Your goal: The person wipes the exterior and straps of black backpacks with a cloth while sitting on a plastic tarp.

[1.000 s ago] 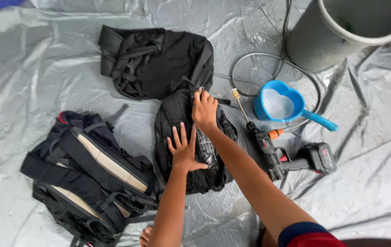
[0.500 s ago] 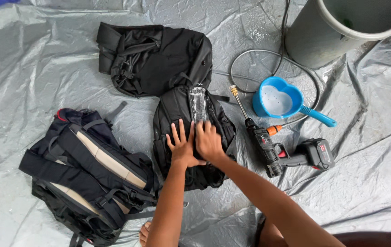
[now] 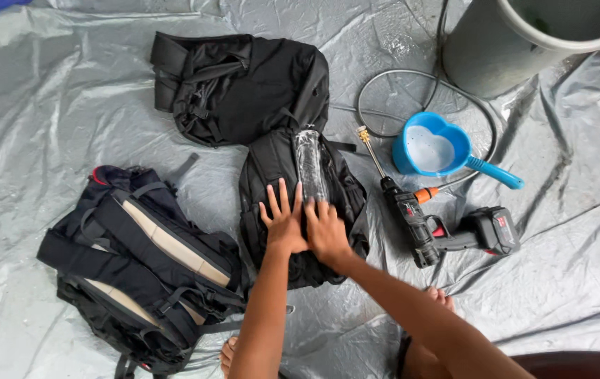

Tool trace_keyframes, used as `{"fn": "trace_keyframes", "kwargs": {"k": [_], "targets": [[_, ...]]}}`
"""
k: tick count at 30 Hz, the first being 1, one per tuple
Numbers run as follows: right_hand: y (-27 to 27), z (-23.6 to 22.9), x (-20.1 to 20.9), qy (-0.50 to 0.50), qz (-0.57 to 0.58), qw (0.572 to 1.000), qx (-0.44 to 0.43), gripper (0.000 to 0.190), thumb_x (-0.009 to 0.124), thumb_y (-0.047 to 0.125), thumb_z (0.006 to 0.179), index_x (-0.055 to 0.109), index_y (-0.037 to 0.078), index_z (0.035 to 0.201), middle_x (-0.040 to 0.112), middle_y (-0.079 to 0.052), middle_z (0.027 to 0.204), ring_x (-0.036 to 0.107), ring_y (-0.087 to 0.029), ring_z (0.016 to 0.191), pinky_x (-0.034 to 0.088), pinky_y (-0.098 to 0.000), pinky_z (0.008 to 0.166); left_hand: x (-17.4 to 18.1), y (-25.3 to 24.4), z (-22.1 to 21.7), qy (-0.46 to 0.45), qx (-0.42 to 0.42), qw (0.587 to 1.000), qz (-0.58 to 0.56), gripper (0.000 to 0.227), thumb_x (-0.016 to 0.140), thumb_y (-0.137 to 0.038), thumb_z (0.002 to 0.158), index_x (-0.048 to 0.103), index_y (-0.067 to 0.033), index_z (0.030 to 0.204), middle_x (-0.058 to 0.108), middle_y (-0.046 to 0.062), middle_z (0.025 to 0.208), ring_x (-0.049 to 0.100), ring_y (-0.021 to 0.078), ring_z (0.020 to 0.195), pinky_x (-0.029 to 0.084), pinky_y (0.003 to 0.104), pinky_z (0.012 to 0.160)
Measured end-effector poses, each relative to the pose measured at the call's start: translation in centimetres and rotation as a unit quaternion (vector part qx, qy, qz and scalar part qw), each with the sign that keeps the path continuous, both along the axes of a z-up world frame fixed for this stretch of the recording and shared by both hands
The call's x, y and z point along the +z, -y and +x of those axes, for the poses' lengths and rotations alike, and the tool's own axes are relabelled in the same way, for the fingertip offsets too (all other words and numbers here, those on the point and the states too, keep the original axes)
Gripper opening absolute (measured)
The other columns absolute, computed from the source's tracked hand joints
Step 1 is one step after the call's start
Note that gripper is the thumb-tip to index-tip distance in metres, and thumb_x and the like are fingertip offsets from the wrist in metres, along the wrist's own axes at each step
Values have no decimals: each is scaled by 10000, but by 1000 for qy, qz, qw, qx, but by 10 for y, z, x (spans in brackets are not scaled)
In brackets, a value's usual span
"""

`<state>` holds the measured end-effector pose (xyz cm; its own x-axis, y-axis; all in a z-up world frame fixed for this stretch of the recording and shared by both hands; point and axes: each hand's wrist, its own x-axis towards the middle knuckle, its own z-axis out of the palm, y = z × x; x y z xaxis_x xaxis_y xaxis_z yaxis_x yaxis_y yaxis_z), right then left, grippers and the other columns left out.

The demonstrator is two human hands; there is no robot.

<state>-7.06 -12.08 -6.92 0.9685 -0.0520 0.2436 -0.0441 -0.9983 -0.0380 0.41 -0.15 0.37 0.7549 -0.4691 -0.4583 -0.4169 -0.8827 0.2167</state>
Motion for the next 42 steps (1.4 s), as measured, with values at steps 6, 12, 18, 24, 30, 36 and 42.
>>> {"fn": "trace_keyframes", "kwargs": {"k": [6, 12, 18, 24, 30, 36, 42], "targets": [[-14, -51, 11, -33, -14, 998, 41, 623, 563, 290, 935, 514, 91, 1524, 521, -141, 1144, 613, -310, 893, 588, -355, 464, -41, -5, 2, 38, -8, 999, -19, 1740, 1004, -173, 506, -129, -308, 1820, -217, 193, 1872, -171, 504, 1701, 57, 807, 1272], [15, 86, 14, 0, 69, 995, -69, 500, 548, 258, 1097, 496, 23, 1535, 545, -209, 1252, 661, -310, 956, 636, -377, 539, -18, -10, -3, 16, 10, 996, -88, 1647, 1003, -540, 589, -36, -290, 1841, -270, 135, 1876, -257, 476, 1698, -55, 765, 1281], [-5, 18, 11, -36, -41, 998, -44, 684, 646, 381, 939, 501, 67, 1529, 550, -177, 1249, 658, -298, 982, 641, -337, 540, -22, -4, 4, -7, 13, 999, -43, 1676, 1036, -425, 597, -113, -319, 1812, -277, 169, 1861, -239, 488, 1693, -19, 810, 1295], [-8, -77, 19, -137, -10, 990, 31, 732, 665, 358, 917, 448, 71, 1554, 525, -198, 1219, 645, -321, 906, 652, -401, 513, -12, 2, 5, -37, -8, 999, -8, 1596, 963, -261, 698, -182, -314, 1808, -344, 187, 1834, -300, 523, 1660, -18, 825, 1269], [12, 27, -6, -46, 50, 997, -25, 672, 646, 299, 980, 460, 8, 1556, 536, -232, 1242, 686, -344, 935, 647, -398, 519, -5, -3, 4, -67, -6, 997, -29, 1473, 878, -235, 785, -171, -323, 1815, -416, 156, 1812, -378, 510, 1633, -85, 804, 1266], [1, 15, 8, -78, 7, 996, -35, 715, 638, 320, 973, 447, -5, 1580, 533, -227, 1270, 672, -323, 990, 660, -377, 538, -11, -8, 6, -52, 1, 997, -60, 1381, 844, -239, 834, -118, -355, 1817, -348, 153, 1843, -337, 477, 1662, -72, 794, 1295], [-13, -53, 20, -152, -18, 988, -16, 673, 572, 274, 1008, 421, 8, 1607, 550, -198, 1269, 691, -297, 974, 656, -369, 531, -10, -5, 9, -24, 1, 997, -67, 1232, 807, -336, 912, -27, -435, 1813, -256, 181, 1867, -269, 509, 1679, -37, 823, 1280]]}}
